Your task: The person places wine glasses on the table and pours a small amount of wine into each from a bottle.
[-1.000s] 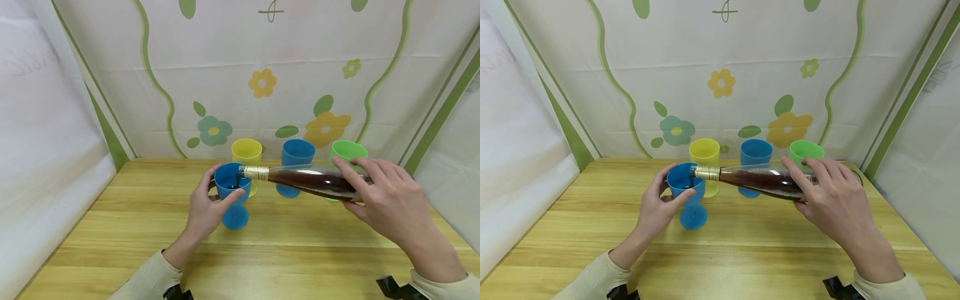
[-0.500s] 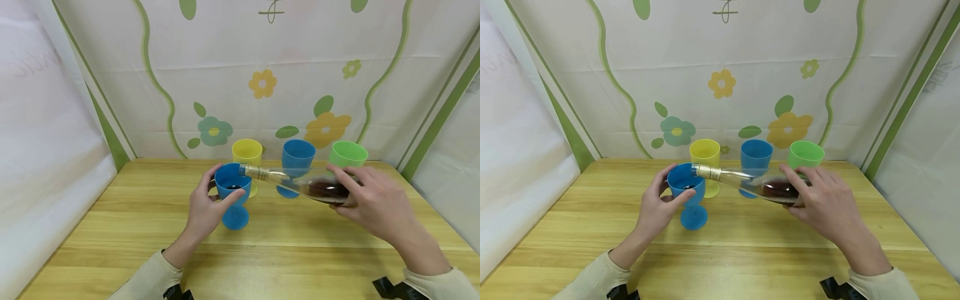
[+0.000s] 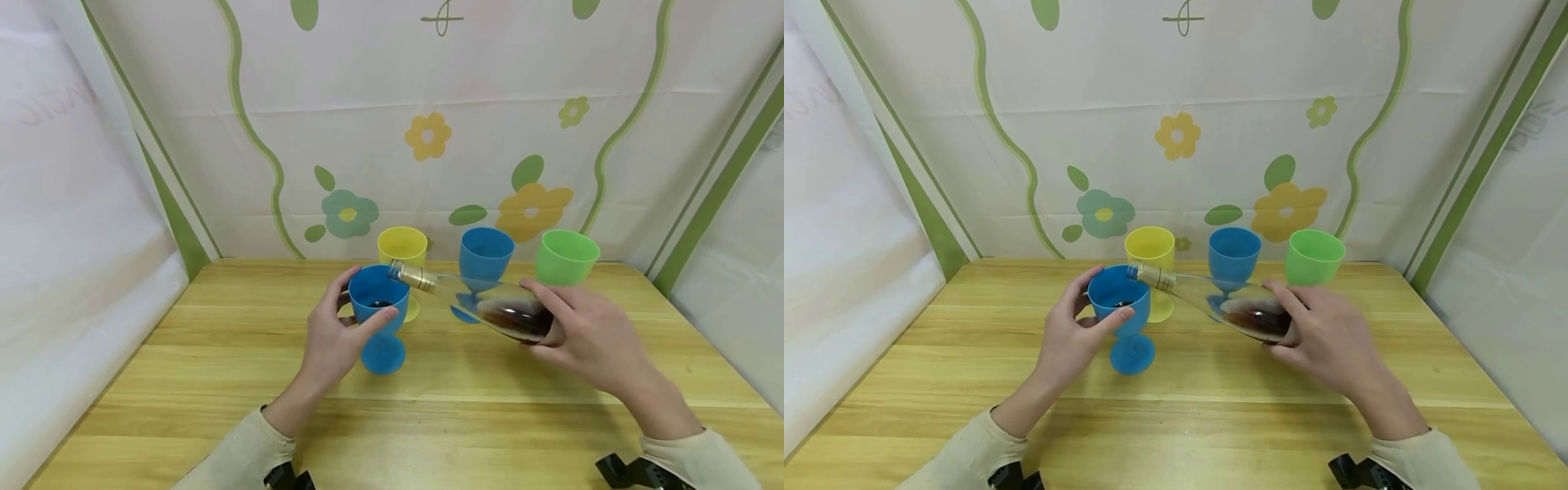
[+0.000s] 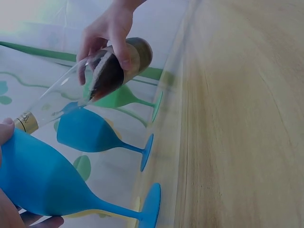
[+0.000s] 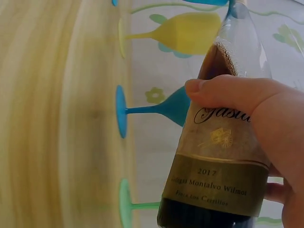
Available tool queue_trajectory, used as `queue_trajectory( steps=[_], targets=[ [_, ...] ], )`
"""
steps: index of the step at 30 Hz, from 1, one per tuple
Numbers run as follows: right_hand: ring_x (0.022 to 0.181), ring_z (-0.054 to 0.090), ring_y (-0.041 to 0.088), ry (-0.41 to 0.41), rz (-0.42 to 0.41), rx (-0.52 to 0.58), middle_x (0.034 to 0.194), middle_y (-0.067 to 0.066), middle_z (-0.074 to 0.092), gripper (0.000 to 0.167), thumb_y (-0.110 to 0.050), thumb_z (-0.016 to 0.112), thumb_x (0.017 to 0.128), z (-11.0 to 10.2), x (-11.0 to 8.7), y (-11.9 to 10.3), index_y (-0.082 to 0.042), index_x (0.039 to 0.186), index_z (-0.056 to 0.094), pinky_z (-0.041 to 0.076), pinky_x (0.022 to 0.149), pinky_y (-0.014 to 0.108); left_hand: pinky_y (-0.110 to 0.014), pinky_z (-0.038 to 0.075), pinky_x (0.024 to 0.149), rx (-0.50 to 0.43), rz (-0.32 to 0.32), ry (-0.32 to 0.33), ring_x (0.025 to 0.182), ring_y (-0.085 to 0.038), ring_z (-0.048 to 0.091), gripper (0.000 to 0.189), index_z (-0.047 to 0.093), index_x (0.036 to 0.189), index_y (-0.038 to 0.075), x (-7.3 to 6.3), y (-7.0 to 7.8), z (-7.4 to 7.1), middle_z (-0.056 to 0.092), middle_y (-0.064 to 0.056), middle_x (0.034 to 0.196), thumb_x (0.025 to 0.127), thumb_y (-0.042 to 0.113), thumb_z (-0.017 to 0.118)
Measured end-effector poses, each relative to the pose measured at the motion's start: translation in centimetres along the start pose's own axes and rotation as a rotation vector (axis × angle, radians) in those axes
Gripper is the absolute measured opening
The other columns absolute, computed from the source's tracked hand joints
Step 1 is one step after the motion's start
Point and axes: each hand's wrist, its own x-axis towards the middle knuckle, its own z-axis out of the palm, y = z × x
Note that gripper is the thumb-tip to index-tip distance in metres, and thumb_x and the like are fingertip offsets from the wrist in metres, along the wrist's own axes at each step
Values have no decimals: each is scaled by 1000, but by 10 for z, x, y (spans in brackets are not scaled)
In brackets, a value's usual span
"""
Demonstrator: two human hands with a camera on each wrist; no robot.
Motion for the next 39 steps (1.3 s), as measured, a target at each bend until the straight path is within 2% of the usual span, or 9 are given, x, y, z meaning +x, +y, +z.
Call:
queue_trajectory(
  steps=[6,15,16,18,22,26,30,34,39],
  targets=[
    [95,71,29,-4,64,53,115,10,74,93,-47,96,63,11,-5,-1,-15,144,63,59,71,51,-51,63,97,4,-12,12,133,-35,62,80,47,157,17,1,-1,-2,61,-10,149,89,29,88],
    [90,73,32,28,155,118,108,14,76,98,-36,100,58,20,-10,2,-10,144,61,57,61,49,-53,62,97,26,-29,50,132,-34,63,79,48,155,19,7,-6,-6,61,-8,148,89,34,88],
    [90,74,33,41,157,123,108,14,76,97,-46,99,62,21,-10,4,-9,144,61,57,61,51,-53,62,97,27,-29,55,131,-34,63,79,48,156,19,8,-7,-7,61,-7,149,89,35,88],
    [91,74,35,77,162,135,108,14,76,96,-66,90,72,23,-11,6,-8,143,61,58,61,53,-53,62,97,26,-26,64,131,-33,63,81,48,157,18,10,-8,-8,61,-8,149,89,35,88],
    [93,75,35,160,167,156,109,12,78,104,-90,50,85,27,-14,10,-3,140,63,57,65,50,-53,62,98,26,-29,81,131,-33,63,84,46,159,16,14,-11,-10,60,-8,149,89,36,88],
    [92,74,31,229,180,199,106,12,79,105,-89,57,82,30,-18,15,1,136,65,54,79,22,-53,62,98,42,-36,102,130,-33,63,84,46,158,16,19,-14,-13,60,-9,149,89,38,88],
    [96,70,10,279,204,258,106,14,79,105,-85,64,80,32,-22,19,3,136,64,40,91,1,-53,61,99,55,-45,117,130,-33,63,83,46,158,17,25,-16,-17,60,-10,149,90,39,87],
    [106,58,-17,339,211,330,106,18,78,105,-79,72,79,35,-25,26,7,137,62,39,95,-1,-53,60,102,65,-57,126,131,-32,61,83,45,159,18,31,-20,-22,60,-10,149,90,42,86],
    [110,56,-20,382,220,370,105,20,76,105,-78,76,77,37,-28,34,8,137,62,39,96,-1,-54,60,101,74,-77,140,134,-32,59,85,44,159,19,37,-25,-27,60,-10,149,90,46,85]
  ],
)
